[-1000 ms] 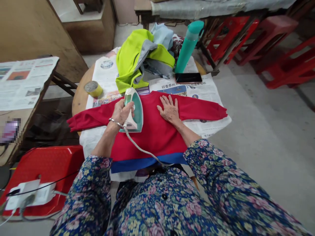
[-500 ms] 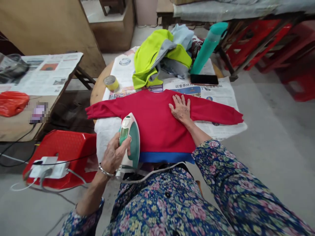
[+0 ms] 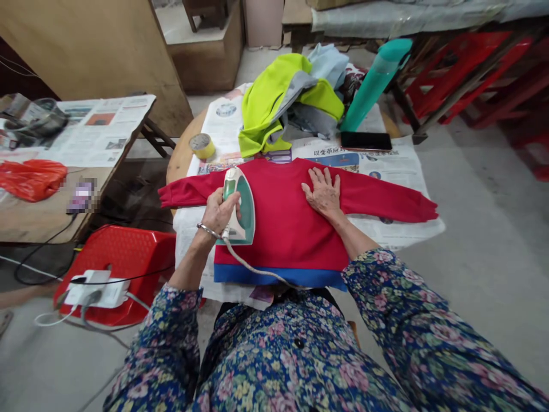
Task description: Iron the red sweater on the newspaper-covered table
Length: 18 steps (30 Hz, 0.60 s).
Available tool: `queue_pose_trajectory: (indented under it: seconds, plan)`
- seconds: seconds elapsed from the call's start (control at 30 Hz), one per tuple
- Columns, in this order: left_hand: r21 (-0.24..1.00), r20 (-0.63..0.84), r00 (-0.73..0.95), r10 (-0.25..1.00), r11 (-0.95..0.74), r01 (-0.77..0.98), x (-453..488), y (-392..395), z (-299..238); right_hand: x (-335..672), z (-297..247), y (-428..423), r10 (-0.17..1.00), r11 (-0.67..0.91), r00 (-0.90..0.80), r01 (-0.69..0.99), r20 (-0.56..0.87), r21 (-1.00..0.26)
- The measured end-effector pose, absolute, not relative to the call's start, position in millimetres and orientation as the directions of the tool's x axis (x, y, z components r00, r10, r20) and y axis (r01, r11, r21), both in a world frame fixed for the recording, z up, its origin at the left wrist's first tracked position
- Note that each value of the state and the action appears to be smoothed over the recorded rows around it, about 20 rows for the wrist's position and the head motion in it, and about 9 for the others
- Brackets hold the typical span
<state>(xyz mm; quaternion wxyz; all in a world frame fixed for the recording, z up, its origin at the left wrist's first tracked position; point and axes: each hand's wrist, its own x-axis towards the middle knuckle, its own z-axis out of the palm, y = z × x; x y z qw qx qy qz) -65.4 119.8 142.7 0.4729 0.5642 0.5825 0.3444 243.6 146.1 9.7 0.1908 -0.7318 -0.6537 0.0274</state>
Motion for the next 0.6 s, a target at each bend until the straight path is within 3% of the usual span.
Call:
queue_pose_trajectory:
  seconds: [0.13, 0.37, 0.47, 0.6]
  plan:
    - [0.931, -0.174, 0.089, 0.981, 0.135, 0.339, -65.6, 114.8, 143.7, 242.8, 9.5, 146.0, 0.967, -0.054, 0.132, 0.941, 0.216, -0.333]
    - [0.867, -0.102, 0.168, 0.981, 0.005, 0.498, -81.9, 58.1, 142.8, 248.4, 12.1, 146.1, 0.959, 0.046, 0.054, 0.938, 0.277, -0.343]
    - [0.883, -0.133, 0.147, 0.98, 0.05, 0.466, -81.5, 49.3, 139.4, 237.6, 17.7, 139.8, 0.962, 0.159, -0.07, 0.928, 0.262, -0.337]
    - [0.91, -0.208, 0.126, 0.97, 0.145, 0.388, -75.5, 51.0, 138.8, 200.1, 20.1, 122.2, 0.976, 0.196, -0.146, 0.916, 0.164, -0.351]
